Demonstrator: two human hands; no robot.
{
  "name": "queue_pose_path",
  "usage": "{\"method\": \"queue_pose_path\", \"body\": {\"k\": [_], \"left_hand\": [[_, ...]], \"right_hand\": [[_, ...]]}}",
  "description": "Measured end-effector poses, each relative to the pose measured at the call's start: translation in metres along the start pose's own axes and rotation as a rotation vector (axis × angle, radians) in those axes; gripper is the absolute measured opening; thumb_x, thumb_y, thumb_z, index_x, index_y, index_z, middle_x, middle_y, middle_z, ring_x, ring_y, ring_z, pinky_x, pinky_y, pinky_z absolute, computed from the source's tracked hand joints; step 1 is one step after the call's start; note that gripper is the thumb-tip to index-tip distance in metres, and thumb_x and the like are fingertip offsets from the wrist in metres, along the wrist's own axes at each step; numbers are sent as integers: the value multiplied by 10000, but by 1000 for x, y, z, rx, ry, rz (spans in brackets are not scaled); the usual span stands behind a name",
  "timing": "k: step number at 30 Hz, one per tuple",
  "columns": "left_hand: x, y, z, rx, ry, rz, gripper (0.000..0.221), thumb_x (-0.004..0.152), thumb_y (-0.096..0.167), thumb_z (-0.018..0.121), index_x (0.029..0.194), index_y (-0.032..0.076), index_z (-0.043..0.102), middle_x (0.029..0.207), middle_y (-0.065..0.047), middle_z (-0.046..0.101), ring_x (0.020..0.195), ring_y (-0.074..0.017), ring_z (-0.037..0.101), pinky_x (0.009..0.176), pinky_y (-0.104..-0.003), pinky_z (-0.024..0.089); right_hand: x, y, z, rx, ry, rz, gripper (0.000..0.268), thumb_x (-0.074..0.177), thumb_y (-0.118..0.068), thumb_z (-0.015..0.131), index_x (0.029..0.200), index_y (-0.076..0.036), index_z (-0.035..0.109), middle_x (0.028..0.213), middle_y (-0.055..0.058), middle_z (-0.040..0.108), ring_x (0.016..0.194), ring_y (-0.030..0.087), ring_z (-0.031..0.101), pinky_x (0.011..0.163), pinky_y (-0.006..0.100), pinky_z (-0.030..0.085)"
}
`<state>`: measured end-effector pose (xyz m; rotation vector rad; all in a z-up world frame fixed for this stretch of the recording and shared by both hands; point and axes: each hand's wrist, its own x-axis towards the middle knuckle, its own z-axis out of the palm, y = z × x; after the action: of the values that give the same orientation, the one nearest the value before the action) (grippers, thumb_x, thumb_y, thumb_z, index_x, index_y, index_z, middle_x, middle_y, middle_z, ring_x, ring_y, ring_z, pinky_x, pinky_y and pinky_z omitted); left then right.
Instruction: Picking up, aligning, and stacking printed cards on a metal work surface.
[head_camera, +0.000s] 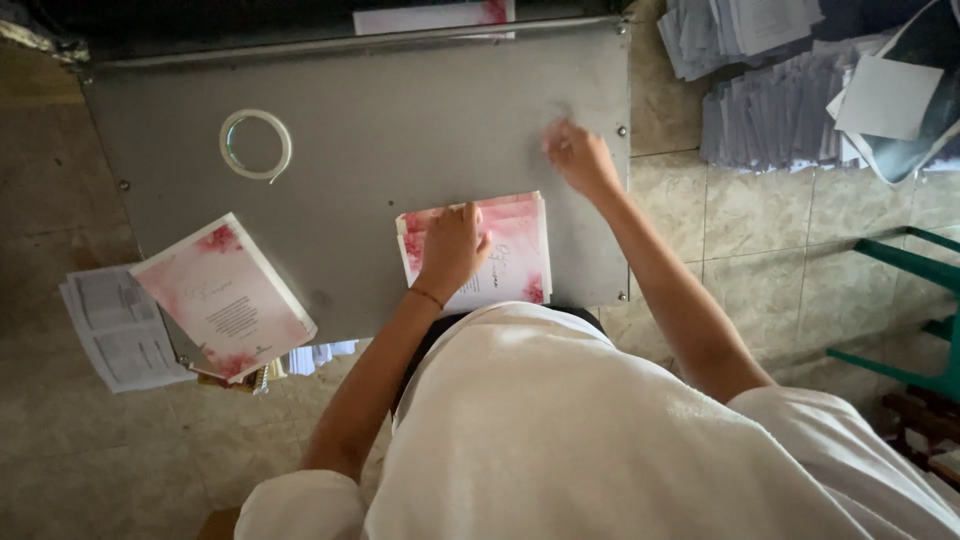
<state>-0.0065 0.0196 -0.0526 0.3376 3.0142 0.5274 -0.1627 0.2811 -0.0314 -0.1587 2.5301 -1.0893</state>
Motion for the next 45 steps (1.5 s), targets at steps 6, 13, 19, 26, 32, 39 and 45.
{"method": "queue_pose_path", "body": {"k": [6,13,19,26,32,39,45], "left_hand": [[-1,1,-29,-53,64,124,379,908,206,875,1198,111,648,1069,-108,623,1040,-301,704,834,-428,609],[-3,12,-50,21,92,101,435,908,227,903,1254,114,665,1132,-114,586,1102,-271,665,855,-390,632],[-8,11,-62,124,181,132,535,888,376,908,1323,195,654,1251,-109,590,1202,-292,602,983,-467,535],[9,-26,-45,-327,-124,43,255,1095,398,642,1264,218,707,1061,-63,765,1010,-311,787,884,-472,600],[71,-59,-54,-272,122,-33,225,1111,322,663,1265,197,770,1087,-75,815,986,-311,804,845,-450,621],[90,-33,-99,-96,354,-6,413,1064,198,734,1467,189,647,1278,-107,649,1199,-334,638,931,-485,561],[26,-24,-35,-76,162,25,322,995,202,761,1312,219,708,1180,-65,678,1134,-304,671,871,-465,557]], "right_hand": [[-77,-1,14,-39,-53,-200,179,933,-64,757,1103,-10,783,981,223,784,898,435,776,761,550,624],[-109,-30,18,-236,46,-229,317,950,-139,793,1247,-30,768,1041,155,756,925,388,779,756,518,653],[-112,-6,28,-28,-68,-16,401,920,-155,859,1240,-124,620,1014,125,742,951,394,781,779,493,657],[-118,29,38,561,-268,198,256,1035,-97,729,1289,-79,700,1002,51,729,965,189,716,905,385,617],[-97,34,42,678,-256,302,101,1054,-10,644,1128,38,694,916,132,641,899,293,741,885,520,664],[-17,2,48,832,-43,441,42,1031,-44,692,1002,-27,666,812,14,494,702,237,779,678,386,731],[115,35,97,892,23,414,199,1012,-104,773,1129,49,721,937,180,709,820,434,820,684,570,719]]}}
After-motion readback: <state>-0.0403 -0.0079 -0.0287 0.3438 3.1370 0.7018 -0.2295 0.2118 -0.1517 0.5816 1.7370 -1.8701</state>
